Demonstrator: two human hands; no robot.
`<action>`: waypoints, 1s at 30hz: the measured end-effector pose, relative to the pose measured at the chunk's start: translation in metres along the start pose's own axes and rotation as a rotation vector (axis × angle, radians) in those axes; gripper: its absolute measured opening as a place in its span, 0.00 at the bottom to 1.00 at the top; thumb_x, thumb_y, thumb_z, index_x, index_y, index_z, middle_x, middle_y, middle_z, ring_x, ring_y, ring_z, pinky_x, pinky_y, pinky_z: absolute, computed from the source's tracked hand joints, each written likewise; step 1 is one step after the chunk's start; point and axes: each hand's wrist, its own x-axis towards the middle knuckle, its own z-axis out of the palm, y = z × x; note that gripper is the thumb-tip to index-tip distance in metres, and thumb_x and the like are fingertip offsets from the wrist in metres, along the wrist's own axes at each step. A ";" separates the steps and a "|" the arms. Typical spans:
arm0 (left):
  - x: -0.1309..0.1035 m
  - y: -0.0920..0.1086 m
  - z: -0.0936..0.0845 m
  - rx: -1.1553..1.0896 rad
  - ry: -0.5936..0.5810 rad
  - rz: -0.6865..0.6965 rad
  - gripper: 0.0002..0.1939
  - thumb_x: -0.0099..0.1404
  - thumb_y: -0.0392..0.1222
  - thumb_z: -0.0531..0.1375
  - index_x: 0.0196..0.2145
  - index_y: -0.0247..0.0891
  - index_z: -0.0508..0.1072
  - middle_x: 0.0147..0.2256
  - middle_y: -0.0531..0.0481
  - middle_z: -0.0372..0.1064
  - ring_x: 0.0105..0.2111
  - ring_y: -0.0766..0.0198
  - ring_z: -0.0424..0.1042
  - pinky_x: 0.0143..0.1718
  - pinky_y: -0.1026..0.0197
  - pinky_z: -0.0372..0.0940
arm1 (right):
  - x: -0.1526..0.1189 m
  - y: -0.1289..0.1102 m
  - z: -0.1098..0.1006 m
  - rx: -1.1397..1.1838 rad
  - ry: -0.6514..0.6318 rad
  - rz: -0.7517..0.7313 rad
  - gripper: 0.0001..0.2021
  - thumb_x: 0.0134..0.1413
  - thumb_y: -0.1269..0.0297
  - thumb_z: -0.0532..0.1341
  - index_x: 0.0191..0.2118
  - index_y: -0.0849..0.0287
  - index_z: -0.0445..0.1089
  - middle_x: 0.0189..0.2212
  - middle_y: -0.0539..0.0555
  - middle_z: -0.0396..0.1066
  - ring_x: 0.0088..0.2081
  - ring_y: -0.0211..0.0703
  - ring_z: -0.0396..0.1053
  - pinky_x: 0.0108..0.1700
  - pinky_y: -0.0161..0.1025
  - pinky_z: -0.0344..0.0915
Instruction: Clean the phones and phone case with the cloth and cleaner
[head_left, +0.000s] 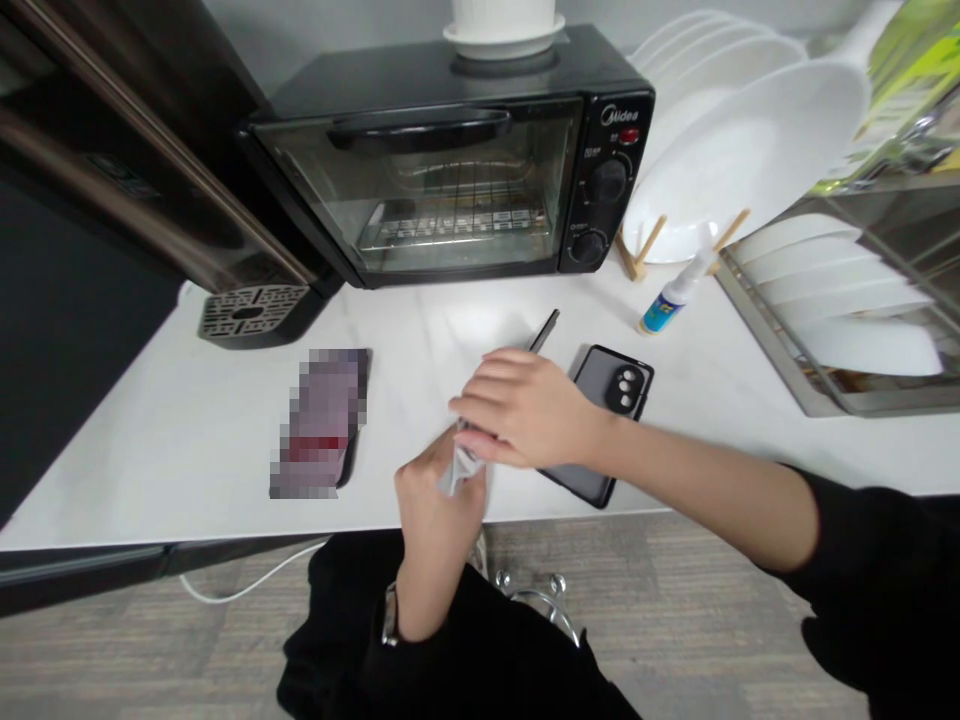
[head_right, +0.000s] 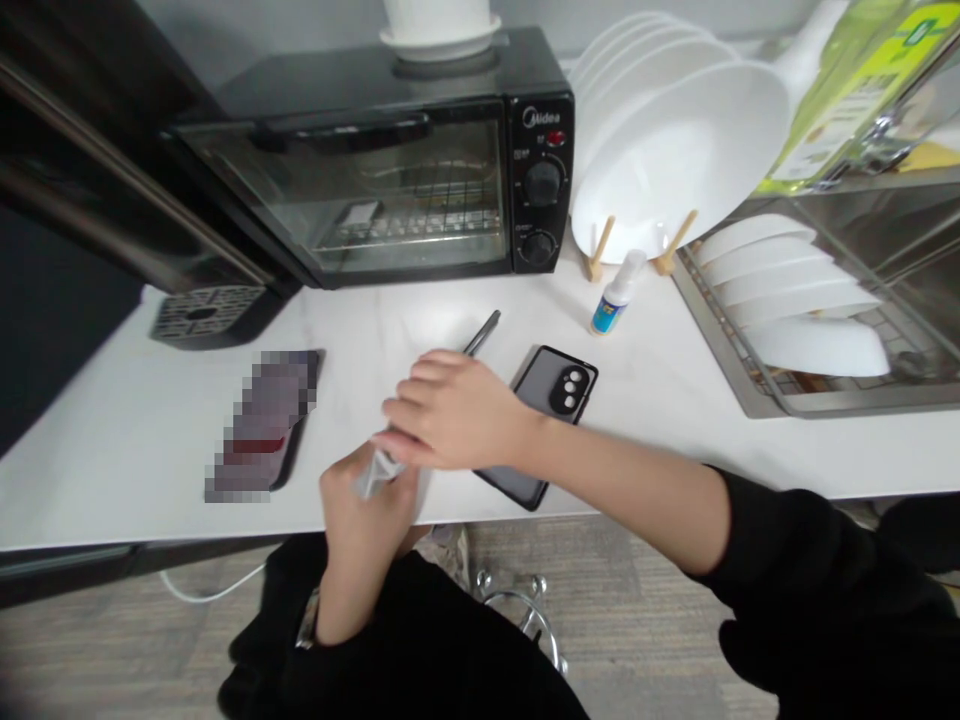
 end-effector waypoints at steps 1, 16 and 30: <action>0.000 0.001 0.000 0.000 -0.006 -0.008 0.12 0.70 0.38 0.58 0.34 0.35 0.81 0.24 0.48 0.77 0.22 0.60 0.75 0.25 0.62 0.61 | -0.002 0.009 -0.001 -0.040 0.004 0.118 0.24 0.74 0.55 0.47 0.38 0.59 0.77 0.32 0.54 0.77 0.39 0.48 0.70 0.52 0.48 0.62; 0.001 0.003 -0.002 -0.002 -0.039 -0.012 0.10 0.69 0.38 0.59 0.38 0.37 0.82 0.31 0.47 0.82 0.26 0.62 0.77 0.28 0.63 0.62 | -0.009 0.023 -0.003 -0.008 0.026 0.227 0.24 0.73 0.60 0.46 0.39 0.62 0.78 0.34 0.56 0.79 0.41 0.50 0.72 0.57 0.51 0.61; 0.001 0.004 -0.002 -0.030 -0.038 -0.006 0.12 0.68 0.35 0.60 0.46 0.38 0.82 0.36 0.48 0.84 0.32 0.59 0.82 0.32 0.63 0.68 | -0.008 0.018 0.000 -0.003 0.037 0.247 0.21 0.72 0.59 0.49 0.38 0.59 0.78 0.35 0.55 0.78 0.42 0.50 0.70 0.60 0.53 0.61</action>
